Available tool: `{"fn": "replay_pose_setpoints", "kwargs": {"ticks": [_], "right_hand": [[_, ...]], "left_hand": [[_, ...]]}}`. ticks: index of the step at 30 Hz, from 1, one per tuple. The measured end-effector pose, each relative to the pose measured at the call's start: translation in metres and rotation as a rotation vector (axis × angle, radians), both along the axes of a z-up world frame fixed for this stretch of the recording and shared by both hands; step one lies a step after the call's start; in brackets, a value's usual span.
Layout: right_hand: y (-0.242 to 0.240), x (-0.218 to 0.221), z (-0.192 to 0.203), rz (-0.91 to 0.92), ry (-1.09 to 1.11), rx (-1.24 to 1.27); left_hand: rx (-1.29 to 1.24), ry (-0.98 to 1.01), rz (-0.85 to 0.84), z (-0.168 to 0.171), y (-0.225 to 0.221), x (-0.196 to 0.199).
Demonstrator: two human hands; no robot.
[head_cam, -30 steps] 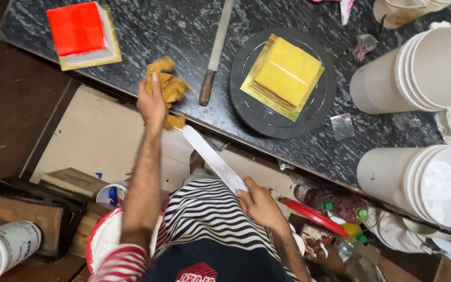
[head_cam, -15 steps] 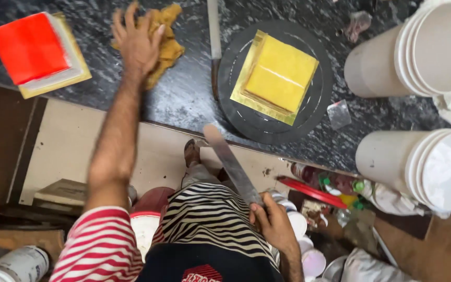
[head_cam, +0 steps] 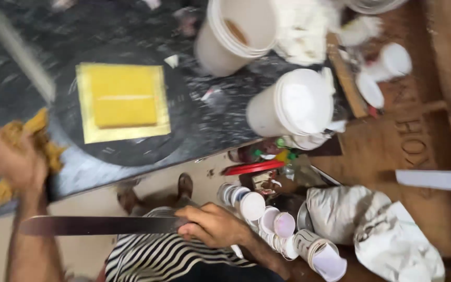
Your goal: Applying and smoothing white frosting and red icing on multiple square cakes using spatulas and a turntable.
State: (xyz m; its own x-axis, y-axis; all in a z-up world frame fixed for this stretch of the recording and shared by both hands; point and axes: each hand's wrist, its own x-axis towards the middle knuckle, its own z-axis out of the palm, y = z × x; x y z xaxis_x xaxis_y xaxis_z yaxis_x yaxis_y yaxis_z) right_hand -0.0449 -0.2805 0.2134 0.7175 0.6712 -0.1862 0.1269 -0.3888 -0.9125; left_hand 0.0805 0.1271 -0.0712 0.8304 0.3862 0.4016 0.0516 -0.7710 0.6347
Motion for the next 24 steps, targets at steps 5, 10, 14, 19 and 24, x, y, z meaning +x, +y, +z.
{"fn": "replay_pose_setpoints", "kwargs": {"ticks": [5, 10, 14, 19, 24], "right_hand": [[-0.111, -0.034, -0.023, -0.487, 0.021, 0.237], [-0.212, -0.07, -0.021, -1.048, -0.076, 0.489], [-0.263, -0.097, 0.004, -1.145, -0.291, 0.433], [-0.302, -0.103, 0.002, -1.33, -0.316, 0.343], [-0.344, -0.101, 0.002, -1.446, -0.135, 0.207]], "left_hand": [[-0.443, 0.297, 0.078, -0.013, -0.001, -0.019], [-0.993, 0.292, 0.125, -0.088, 0.034, -0.033], [-0.632, 0.192, -0.113, -0.075, 0.002, -0.081], [-0.682, 0.339, -0.578, 0.104, -0.286, -0.102], [-0.754, 0.529, -0.775, 0.224, -0.493, 0.083]]}}
